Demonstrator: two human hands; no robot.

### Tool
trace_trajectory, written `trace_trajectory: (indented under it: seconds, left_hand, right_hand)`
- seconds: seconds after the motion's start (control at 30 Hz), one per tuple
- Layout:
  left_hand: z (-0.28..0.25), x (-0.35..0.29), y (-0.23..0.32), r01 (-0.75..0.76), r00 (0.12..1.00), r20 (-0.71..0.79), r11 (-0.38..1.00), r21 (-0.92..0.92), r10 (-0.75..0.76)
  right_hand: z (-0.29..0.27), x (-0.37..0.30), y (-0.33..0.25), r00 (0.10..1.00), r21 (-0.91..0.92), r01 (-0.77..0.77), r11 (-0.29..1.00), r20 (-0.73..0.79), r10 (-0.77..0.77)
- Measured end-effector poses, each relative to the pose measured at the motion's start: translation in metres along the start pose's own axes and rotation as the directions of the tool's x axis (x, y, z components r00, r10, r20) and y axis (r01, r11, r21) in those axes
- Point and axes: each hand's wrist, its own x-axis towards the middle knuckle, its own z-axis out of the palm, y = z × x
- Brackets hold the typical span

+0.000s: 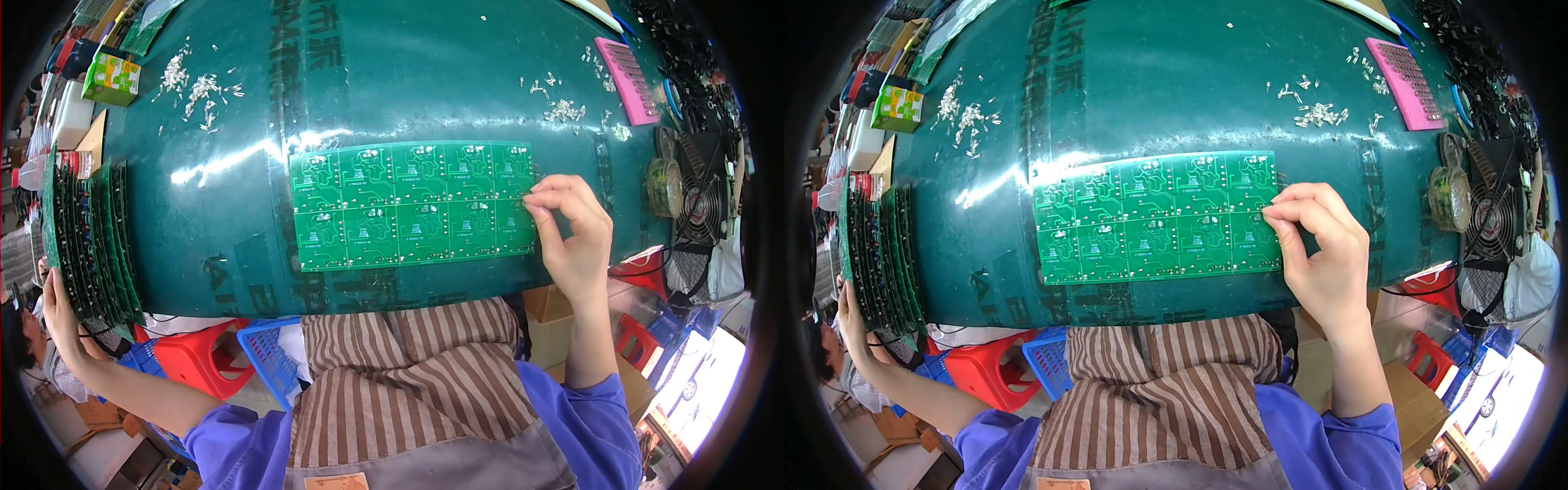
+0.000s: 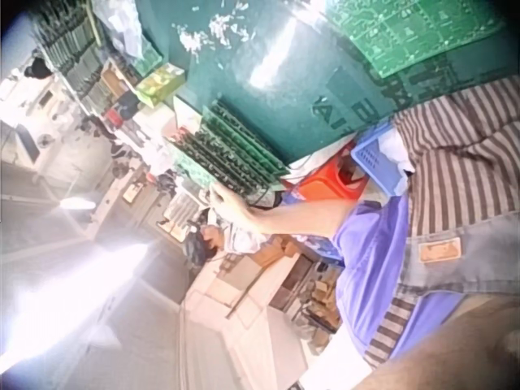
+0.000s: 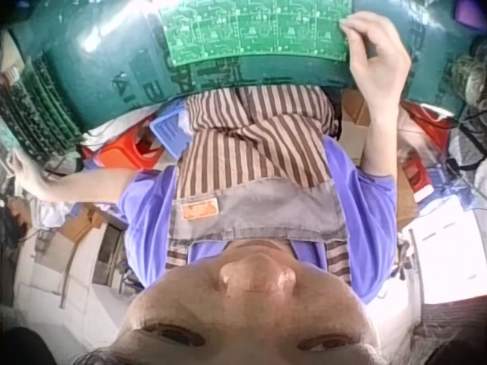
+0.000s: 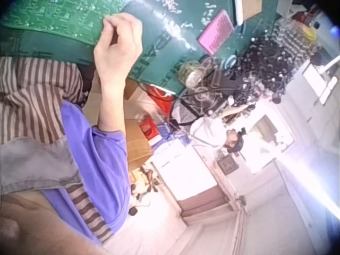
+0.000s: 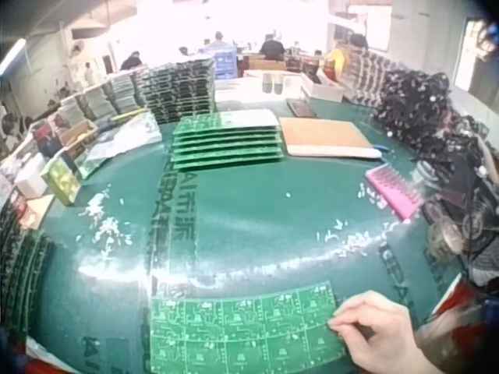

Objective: The person inserts electronic components into circuit boards by hand and stacks the assembled boards onto a pile.

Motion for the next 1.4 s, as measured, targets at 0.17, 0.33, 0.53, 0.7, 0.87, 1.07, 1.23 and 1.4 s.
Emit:
trace_trajectory:
  seconds: [0.17,0.33,0.53,0.7,0.87,1.07,1.23,1.4]
  left_hand:
    - [-0.018,0.013,-0.008,-0.012,0.995,0.093,0.985,-0.171,0.029]
    - [-0.016,0.004,-0.009,-0.227,0.967,0.114,0.974,-0.03,0.229]
    - [-0.002,-0.016,0.023,-0.262,0.964,0.042,0.965,-0.015,0.263]
    - [0.006,-0.029,0.046,-0.073,0.997,-0.006,0.979,-0.192,0.073]
    - [0.014,-0.042,0.065,-0.139,0.989,-0.085,0.964,-0.225,0.122]
    - [0.014,-0.035,0.053,-0.441,0.867,-0.224,0.895,0.068,0.445]
    - [0.01,-0.065,0.094,-0.346,0.896,-0.272,0.936,0.065,0.35]
    - [0.022,-0.101,0.158,-0.581,0.806,-0.215,0.808,-0.1,0.552]
  right_hand:
    - [0.002,-0.003,-0.001,1.0,0.005,-0.017,1.0,-0.012,0.017]
    - [-0.012,0.002,-0.006,0.997,-0.012,-0.042,0.999,0.068,0.043]
    - [-0.014,0.041,-0.023,0.92,-0.106,0.242,0.964,0.34,-0.194]
    - [-0.003,0.061,-0.032,0.791,-0.112,0.339,0.934,0.571,-0.219]
    - [0.005,0.094,-0.018,0.789,0.038,0.395,0.918,0.498,-0.36]
    - [0.016,0.179,0.01,0.8,0.005,0.479,0.878,0.408,-0.439]
    - [0.022,0.238,0.039,0.843,-0.03,0.367,0.93,0.432,-0.319]
    - [0.03,0.251,0.055,0.847,-0.026,0.369,0.929,0.422,-0.324]
